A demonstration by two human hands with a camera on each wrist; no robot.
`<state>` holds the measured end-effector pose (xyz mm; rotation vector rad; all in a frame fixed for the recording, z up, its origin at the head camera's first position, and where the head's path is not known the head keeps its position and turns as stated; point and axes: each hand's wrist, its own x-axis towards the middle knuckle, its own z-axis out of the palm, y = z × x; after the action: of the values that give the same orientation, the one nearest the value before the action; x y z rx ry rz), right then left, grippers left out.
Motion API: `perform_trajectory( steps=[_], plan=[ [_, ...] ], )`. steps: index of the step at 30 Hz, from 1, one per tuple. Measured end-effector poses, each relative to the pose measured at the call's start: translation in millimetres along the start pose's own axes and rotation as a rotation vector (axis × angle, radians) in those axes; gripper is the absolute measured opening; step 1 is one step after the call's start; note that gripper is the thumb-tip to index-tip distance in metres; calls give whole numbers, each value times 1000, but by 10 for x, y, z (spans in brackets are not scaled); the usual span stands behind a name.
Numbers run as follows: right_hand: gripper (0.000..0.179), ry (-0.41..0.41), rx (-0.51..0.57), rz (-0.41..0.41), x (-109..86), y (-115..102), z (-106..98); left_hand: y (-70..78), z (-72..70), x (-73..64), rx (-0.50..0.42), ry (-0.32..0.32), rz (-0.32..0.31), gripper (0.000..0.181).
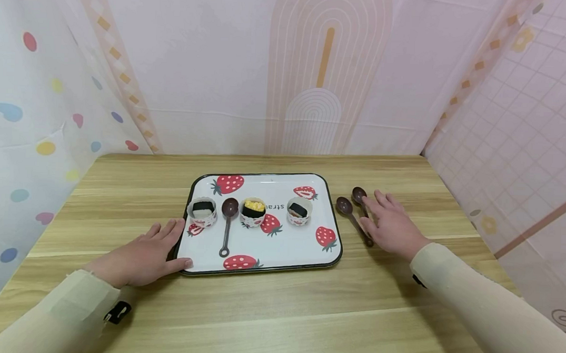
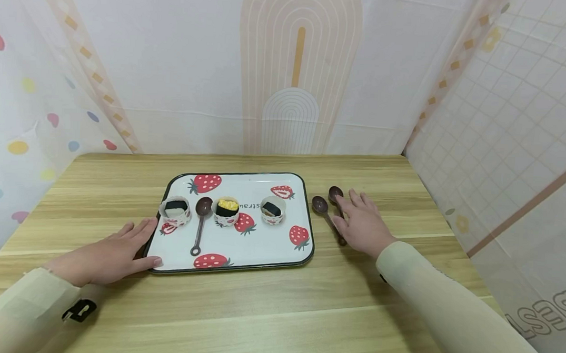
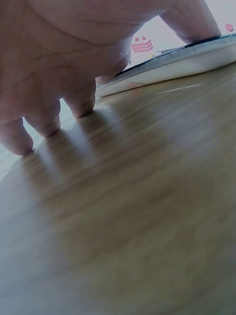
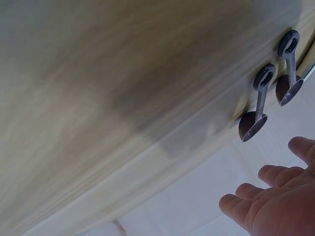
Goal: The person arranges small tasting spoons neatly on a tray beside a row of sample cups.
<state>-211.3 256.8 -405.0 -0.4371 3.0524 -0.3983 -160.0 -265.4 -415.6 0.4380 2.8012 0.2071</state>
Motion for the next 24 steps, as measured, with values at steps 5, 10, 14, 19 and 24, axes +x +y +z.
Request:
perform_trajectory(
  steps=[5, 10, 14, 19, 24],
  plan=[
    [60, -3, -23, 3, 3, 46, 19, 0, 7, 5, -2, 1, -3, 109],
    [60, -3, -59, 8, 6, 103, 57, 2, 1, 5, 0, -6, -7, 110],
    [61, -1, -69, 12, -7, 138, 73, 8, -4, -1, 1, -6, -7, 109],
    [57, -16, -67, 23, -11, 175, 87, 8, 1, -6, -1, -3, -5, 109],
    [46, -25, -78, 4, 1, 196, 108, 6, 3, -7, 0, -2, -1, 109]
  ],
)
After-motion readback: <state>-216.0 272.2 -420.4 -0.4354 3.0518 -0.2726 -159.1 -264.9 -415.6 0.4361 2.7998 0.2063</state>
